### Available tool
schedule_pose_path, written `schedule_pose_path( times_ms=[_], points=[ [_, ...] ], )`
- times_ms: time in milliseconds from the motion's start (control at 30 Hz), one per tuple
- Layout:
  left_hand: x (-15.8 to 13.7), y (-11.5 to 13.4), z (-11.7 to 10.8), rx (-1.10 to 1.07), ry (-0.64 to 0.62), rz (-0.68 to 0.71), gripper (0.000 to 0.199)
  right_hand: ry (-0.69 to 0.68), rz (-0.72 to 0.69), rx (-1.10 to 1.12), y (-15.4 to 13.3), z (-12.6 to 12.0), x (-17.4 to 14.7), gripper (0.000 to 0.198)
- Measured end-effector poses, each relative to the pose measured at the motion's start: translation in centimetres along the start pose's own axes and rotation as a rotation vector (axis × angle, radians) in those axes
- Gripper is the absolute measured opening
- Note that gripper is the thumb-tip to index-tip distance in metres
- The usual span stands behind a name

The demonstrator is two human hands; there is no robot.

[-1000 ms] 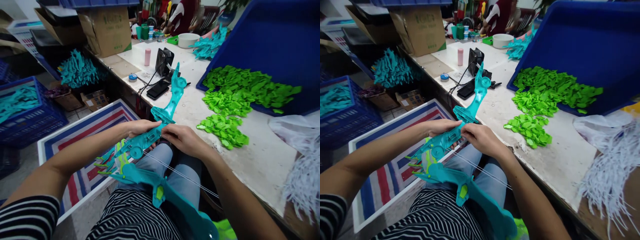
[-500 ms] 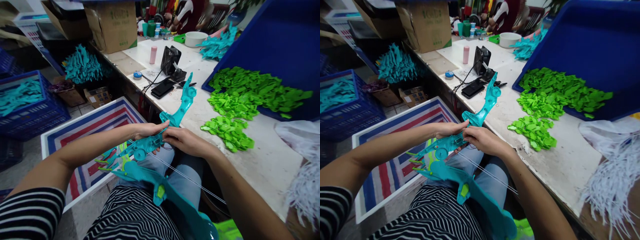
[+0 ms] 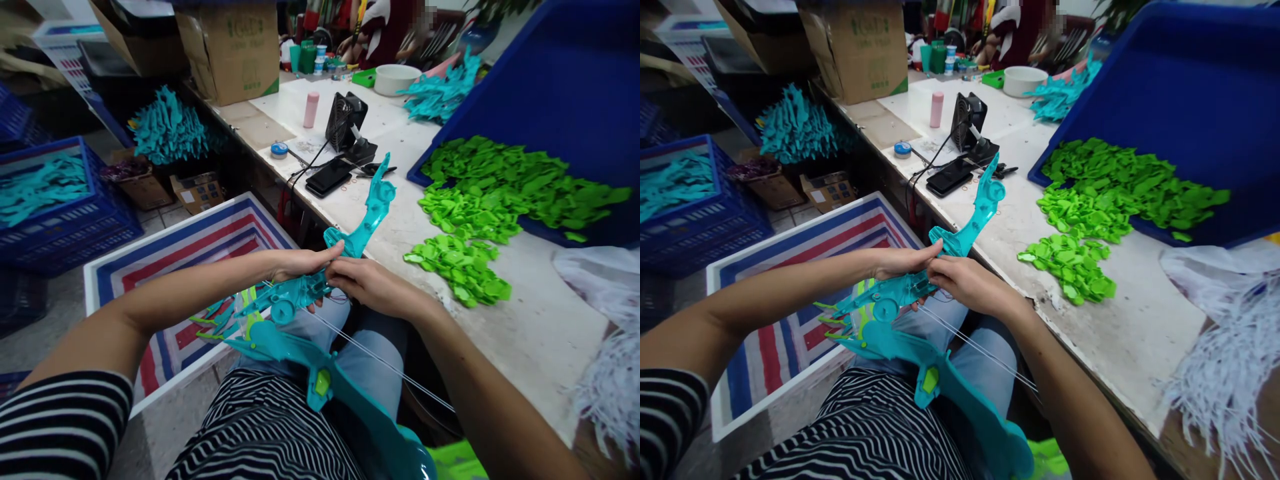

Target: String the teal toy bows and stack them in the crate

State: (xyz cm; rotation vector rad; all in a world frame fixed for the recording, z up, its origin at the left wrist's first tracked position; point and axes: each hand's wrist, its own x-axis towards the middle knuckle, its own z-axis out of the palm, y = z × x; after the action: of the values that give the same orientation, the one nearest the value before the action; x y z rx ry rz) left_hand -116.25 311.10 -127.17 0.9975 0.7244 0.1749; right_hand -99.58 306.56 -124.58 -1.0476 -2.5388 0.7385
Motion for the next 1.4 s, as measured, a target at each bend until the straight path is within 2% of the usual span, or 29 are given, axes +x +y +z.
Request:
schedule_pose_path(
  times_ms=[67, 200, 367, 500, 667, 733, 867, 900, 933, 967, 1033, 1067, 1167, 1267, 1400],
  points=[
    [0.0, 0.0, 0.0, 0.008, -0.031, 0.019, 0.05, -0.023, -0.001, -0.008, 0.0, 0.0, 0.0, 0.016],
    [0.3, -0.3, -0.4, 0.06, -0.18, -0.124, 0.07, -0.032, 0.016, -0.041, 0.1, 0.2, 0.2, 0.016],
    [0.0, -0.1, 0.0, 0.042, -0.093, -0.164, 0.068, 0.076, 0.145, -0.048, 0.3, 1.1, 0.3, 0.008],
    [-0.5, 0.2, 0.7, 0.029, -0.018, -0.162, 0.07, 0.154, 0.211, -0.048, 0.7, 1.9, 0.3, 0.011],
    [-0.4, 0.1, 0.1, -0.077, -0.04, -0.158, 0.073, 0.284, 0.241, 0.012, 0.9, 2.5, 0.4, 0.02],
    [-0.5, 0.0, -0.6, -0.125, -0.026, -0.115, 0.064, 0.387, 0.238, 0.121, 1.0, 2.6, 0.3, 0.023],
    [-1.6, 0.2, -2.4, -0.182, 0.055, 0.079, 0.019, 0.768, 0.257, 0.341, 2.3, 3.6, 0.0, 0.029],
    [-2.0, 0.4, -2.8, -0.184, 0.06, 0.122, 0.014, 0.809, 0.256, 0.404, 2.8, 4.2, 0.1, 0.033],
    [-2.4, 0.5, -3.2, -0.18, 0.058, 0.157, 0.013, 0.788, 0.242, 0.475, 3.3, 4.9, 0.3, 0.041],
    [-2.9, 0.7, -3.5, -0.17, 0.052, 0.187, 0.013, 0.712, 0.215, 0.547, 3.9, 5.8, 0.8, 0.054],
    [-3.9, 1.2, -4.1, -0.14, 0.038, 0.253, 0.014, 0.497, 0.16, 0.659, 4.8, 7.8, 2.1, 0.075],
    [-4.5, 1.5, -4.4, -0.115, 0.034, 0.282, 0.017, 0.402, 0.157, 0.705, 5.2, 8.8, 2.9, 0.074],
    [-6.4, 2.4, -5.5, -0.027, 0.056, 0.349, 0.025, 0.231, 0.28, 0.805, 6.3, 11.0, 4.7, 0.044],
    [-8.6, 2.8, -7.4, 0.017, 0.161, 0.396, 0.029, 0.233, 0.427, 0.756, 7.9, 11.2, 4.7, 0.035],
    [-10.5, 2.0, -10.6, 0.036, 0.363, 0.422, 0.038, 0.292, 0.515, 0.628, 9.9, 8.9, 2.6, 0.036]
  ],
)
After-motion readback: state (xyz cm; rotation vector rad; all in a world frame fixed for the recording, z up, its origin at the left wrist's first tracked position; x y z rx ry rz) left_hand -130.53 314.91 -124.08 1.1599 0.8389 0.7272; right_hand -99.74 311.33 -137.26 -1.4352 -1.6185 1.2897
